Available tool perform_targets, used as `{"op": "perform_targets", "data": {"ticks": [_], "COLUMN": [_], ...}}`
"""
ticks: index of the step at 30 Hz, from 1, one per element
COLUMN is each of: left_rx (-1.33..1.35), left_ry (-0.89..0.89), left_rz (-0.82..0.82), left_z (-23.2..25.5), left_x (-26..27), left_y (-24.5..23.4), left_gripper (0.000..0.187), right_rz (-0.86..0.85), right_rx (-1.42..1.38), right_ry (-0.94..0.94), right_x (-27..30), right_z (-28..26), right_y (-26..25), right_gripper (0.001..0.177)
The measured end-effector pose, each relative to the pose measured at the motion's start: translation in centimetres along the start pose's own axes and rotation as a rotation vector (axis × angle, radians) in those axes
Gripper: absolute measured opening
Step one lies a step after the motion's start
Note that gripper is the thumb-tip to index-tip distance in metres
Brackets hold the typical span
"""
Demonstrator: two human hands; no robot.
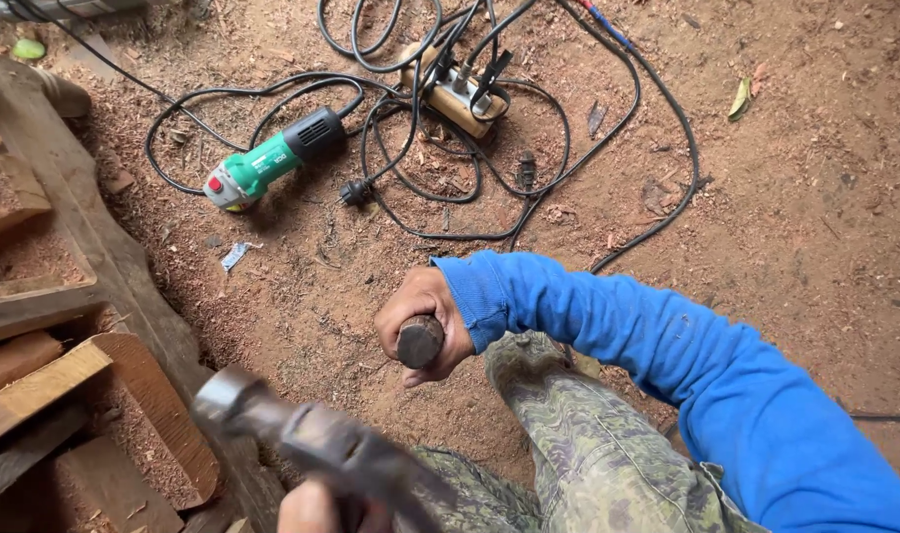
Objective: Using a hammer and a handheld chisel to shape a small wooden block while working on the ground.
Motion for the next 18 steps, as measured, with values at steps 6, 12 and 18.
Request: {"op": "perform_targets", "data": {"ticks": [6,12,18], "left_rx": [0.088,0.198,0.092], "left_ry": [0.125,0.095,0.118], "left_rz": [0.357,0.367,0.314], "left_z": [17.3,16.8,17.5], "left_x": [-16.4,-16.1,-14.9], "left_y": [-2.6,-2.5,-3.9], "left_gripper": [0.058,0.059,0.060], "right_rz": [0.011,-0.006,0.008], "right_rx": [-0.035,-0.035,-0.075], "right_ry": [-0.006,-0.013,-0.001], "right_x": [0.9,1.3,1.7], "right_z": [0.8,0.8,0.6], "right_y": [-0.8,-0.7,-0.5], "right_gripper": [0.030,0.036,0.031]}}
Point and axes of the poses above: each hand's wrist, its own x-axis away from the middle knuckle, its own y-axis out of the palm, z = x × y, the point moved 1 cm from there along -x, towards the middle knuckle, and after that the axes turned 7 degrees about z, right-handed, at the moved point
